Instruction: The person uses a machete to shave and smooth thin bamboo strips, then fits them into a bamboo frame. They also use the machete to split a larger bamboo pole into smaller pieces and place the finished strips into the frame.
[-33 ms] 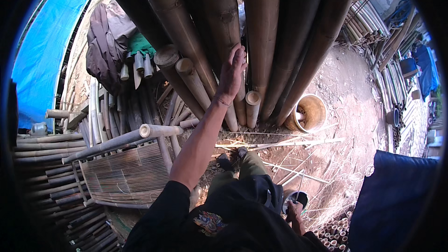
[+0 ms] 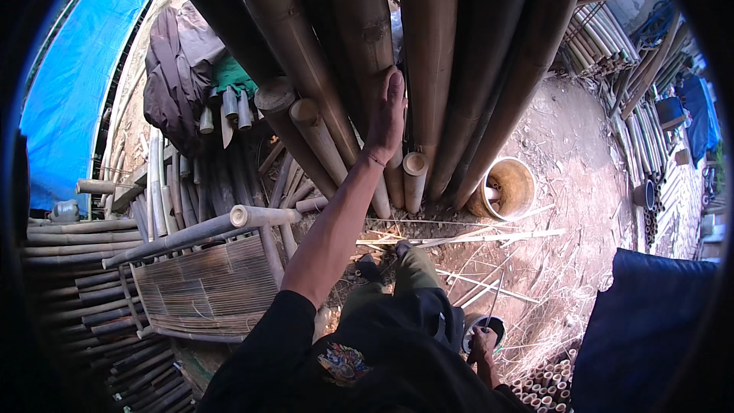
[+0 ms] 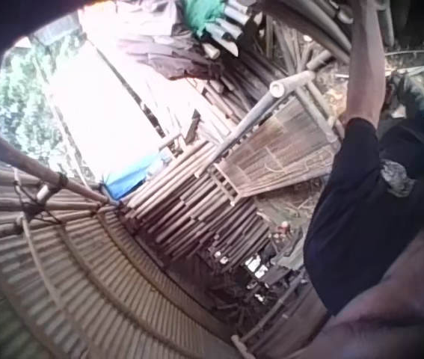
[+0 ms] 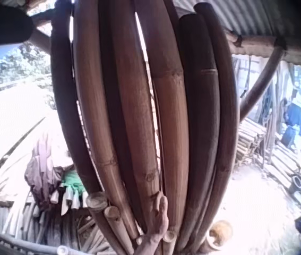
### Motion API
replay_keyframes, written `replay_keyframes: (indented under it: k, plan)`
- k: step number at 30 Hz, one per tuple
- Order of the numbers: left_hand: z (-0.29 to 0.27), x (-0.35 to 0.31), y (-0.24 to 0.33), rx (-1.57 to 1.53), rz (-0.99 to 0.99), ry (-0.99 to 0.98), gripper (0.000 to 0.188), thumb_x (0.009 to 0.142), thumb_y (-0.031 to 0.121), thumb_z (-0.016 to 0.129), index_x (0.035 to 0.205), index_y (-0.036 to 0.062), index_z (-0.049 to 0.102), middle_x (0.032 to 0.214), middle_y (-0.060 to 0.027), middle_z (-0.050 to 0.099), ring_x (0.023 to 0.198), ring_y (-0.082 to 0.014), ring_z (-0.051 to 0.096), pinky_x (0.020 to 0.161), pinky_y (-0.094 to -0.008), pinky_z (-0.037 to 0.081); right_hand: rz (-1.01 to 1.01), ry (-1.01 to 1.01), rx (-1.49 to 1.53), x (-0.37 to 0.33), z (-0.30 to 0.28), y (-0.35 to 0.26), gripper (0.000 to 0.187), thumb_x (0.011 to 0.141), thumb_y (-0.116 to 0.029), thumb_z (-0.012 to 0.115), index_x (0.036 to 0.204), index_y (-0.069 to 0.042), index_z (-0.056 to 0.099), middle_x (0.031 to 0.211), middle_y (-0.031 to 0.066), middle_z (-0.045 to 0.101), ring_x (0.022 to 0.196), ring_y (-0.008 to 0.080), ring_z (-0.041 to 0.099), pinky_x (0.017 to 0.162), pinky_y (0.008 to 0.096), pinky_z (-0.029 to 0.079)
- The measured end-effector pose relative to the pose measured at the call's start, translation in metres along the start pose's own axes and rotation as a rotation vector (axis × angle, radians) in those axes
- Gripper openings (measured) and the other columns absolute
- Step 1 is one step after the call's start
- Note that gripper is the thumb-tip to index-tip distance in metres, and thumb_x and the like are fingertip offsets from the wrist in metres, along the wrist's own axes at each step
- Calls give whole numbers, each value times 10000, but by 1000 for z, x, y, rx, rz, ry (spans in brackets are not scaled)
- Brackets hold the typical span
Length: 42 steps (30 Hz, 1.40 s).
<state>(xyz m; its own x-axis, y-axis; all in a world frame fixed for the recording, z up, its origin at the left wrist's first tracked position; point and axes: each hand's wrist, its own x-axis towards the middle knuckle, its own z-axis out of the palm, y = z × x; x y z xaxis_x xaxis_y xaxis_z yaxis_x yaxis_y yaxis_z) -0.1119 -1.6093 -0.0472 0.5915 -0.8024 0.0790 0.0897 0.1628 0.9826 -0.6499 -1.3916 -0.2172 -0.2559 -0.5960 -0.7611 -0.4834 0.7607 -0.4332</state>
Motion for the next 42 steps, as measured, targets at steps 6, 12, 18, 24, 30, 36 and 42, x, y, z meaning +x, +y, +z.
replay_keyframes:
  k: [6, 12, 18, 24, 30, 36, 42]
  plan:
    - [45, 102, -41, -110, 129, 380, 797, 985, 571, 263, 1467, -57, 166, 1532, -236, 194, 1436, -310, 173, 1170, -363, 144, -310, 11, 317, -1, 24, -105, 205, 856, -159, 629, 948, 22, 612, 560, 19, 490, 417, 133, 472, 392, 274, 384]
    - [31, 123, -64, -261, 161, 379, 716, 1011, 524, 264, 1413, -66, 323, 1438, -150, 386, 1317, -222, 360, 1112, -321, 246, -476, 4, 293, 27, -4, -196, 271, 860, -114, 622, 1072, 46, 567, 555, 24, 497, 423, 130, 493, 400, 265, 406]
    - [52, 105, -58, -112, 130, 321, 637, 1023, 465, 215, 1367, -42, 390, 1391, -182, 423, 1301, -264, 390, 1090, -355, 279, -813, 52, 372, 81, -44, -354, 280, 879, -93, 630, 1133, 19, 593, 630, -4, 530, 511, 93, 521, 473, 239, 452]
    - [76, 86, -78, 173, 291, 346, 554, 1030, 362, 220, 1390, -36, 358, 1407, -200, 399, 1318, -289, 365, 1121, -360, 240, -1243, 3, 451, 32, 4, -550, 510, 867, -165, 686, 1321, -10, 512, 1028, 72, 660, 612, 84, 560, 552, 234, 454]
    - [98, 84, -34, -7, 155, 302, 643, 989, 409, 378, 1406, -74, 302, 1482, -261, 266, 1397, -345, 235, 1150, -413, 175, -1276, -25, 424, 28, 21, -587, 587, 891, -303, 676, 1366, -27, 471, 1262, 55, 585, 625, 88, 519, 813, 299, 505]
    - [76, 143, -33, 169, 285, 715, 676, 974, 426, 439, 1415, -52, 254, 1410, -279, 332, 1310, -397, 338, 1094, -460, 259, -1240, 69, 401, 17, 41, -585, 657, 853, -359, 714, 1352, -3, 480, 1001, 39, 627, 643, 86, 511, 708, 256, 444]
    - [79, 163, -49, 265, 233, 685, 696, 942, 435, 505, 1390, -64, 319, 1394, -301, 384, 1321, -388, 374, 1090, -444, 282, -1237, 3, 523, 21, 43, -591, 557, 883, -241, 691, 1337, 8, 487, 1180, 58, 614, 645, 70, 522, 961, 295, 453]
